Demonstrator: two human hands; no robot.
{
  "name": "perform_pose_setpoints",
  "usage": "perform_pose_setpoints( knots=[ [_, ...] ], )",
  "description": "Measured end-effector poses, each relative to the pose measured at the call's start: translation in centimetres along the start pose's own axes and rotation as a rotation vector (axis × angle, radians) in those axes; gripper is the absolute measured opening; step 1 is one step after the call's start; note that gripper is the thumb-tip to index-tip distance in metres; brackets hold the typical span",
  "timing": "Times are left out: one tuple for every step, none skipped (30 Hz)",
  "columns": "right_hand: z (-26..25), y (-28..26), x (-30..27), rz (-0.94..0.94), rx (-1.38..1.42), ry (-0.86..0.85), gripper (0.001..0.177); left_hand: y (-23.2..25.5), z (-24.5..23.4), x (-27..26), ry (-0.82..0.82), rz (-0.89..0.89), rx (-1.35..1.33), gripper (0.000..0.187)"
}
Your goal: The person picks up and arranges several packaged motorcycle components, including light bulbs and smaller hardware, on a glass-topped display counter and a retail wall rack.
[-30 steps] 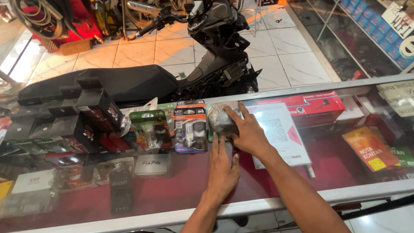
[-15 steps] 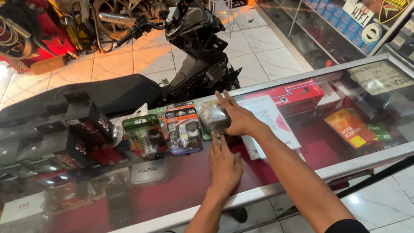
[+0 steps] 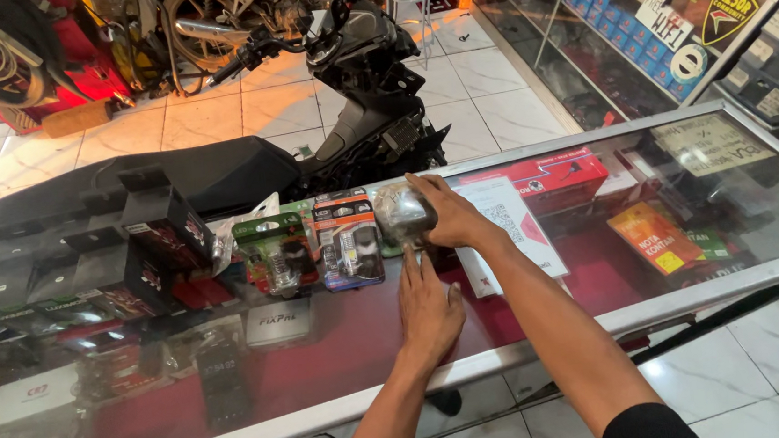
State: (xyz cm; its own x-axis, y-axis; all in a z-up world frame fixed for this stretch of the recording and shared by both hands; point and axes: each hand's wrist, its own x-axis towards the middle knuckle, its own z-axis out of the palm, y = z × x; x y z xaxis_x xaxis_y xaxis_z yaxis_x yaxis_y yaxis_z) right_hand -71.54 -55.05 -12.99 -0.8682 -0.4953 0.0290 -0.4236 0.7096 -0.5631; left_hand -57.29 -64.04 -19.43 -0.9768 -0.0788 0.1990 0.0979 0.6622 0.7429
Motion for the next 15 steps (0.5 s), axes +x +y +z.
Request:
perform_pose_setpoints(
  knots=[
    [0.0, 0.1, 0.1, -0.016, -0.002, 0.011, 0.11, 0.0, 0.0, 0.1, 0.003, 0.014, 0.007, 0.078],
    [0.2, 0.2, 0.1, -0.032, -0.004, 0.023, 0.111, -0.1, 0.1, 0.1, 0.006, 0.028, 0.013, 0.078],
    [0.4, 0.4, 0.1, -0.047, -0.004, 0.033, 0.112, -0.2, 0.1, 0.0, 0.007, 0.04, 0.021, 0.078],
    [0.7, 0.6, 0.0, -0.064, 0.019, 0.055, 0.112, -0.2, 0.1, 0.0, 0.01, 0.033, 0.019, 0.079],
    [1.0, 1.0, -0.3, -0.077, 0.041, 0.082, 0.113, -0.1, 0.2, 0.0, 0.01, 0.031, 0.016, 0.079],
    [1.3, 1.4, -0.6, -0.091, 0.063, 0.108, 0.114, 0.0, 0.2, 0.0, 0.011, 0.029, 0.014, 0.079],
    [1.6, 1.8, -1.1, -0.119, 0.06, 0.146, 0.111, 0.1, 0.3, -0.1, 0.015, 0.037, 0.019, 0.079],
    [1.9, 2.0, -1.6, -0.148, 0.058, 0.183, 0.108, 0.1, 0.2, -0.1, 0.019, 0.046, 0.023, 0.08],
    [2.1, 2.3, -2.5, -0.169, 0.053, 0.224, 0.106, 0.1, 0.2, -0.3, 0.016, 0.058, 0.025, 0.08],
    [2.2, 2.3, -3.7, -0.155, 0.053, 0.249, 0.105, 0.2, 0.2, -0.4, 0.016, 0.079, 0.051, 0.078],
    [2.2, 2.1, -4.9, -0.136, 0.05, 0.28, 0.105, 0.3, 0.1, -0.5, 0.013, 0.107, 0.076, 0.077],
    [2.0, 1.5, -6.2, -0.118, 0.047, 0.312, 0.105, 0.5, 0.0, -0.6, 0.011, 0.136, 0.099, 0.076],
    [1.7, 1.0, -7.8, -0.007, 0.083, 0.295, 0.098, 0.7, -0.1, -0.7, 0.009, 0.167, 0.091, 0.073],
    [1.4, 0.3, -9.6, 0.102, 0.123, 0.279, 0.092, 0.9, -0.3, -0.9, 0.007, 0.198, 0.081, 0.07],
    [1.1, -0.4, -11.8, 0.218, 0.166, 0.266, 0.085, 1.3, -0.5, -1.3, -0.004, 0.231, 0.069, 0.067]
  ],
)
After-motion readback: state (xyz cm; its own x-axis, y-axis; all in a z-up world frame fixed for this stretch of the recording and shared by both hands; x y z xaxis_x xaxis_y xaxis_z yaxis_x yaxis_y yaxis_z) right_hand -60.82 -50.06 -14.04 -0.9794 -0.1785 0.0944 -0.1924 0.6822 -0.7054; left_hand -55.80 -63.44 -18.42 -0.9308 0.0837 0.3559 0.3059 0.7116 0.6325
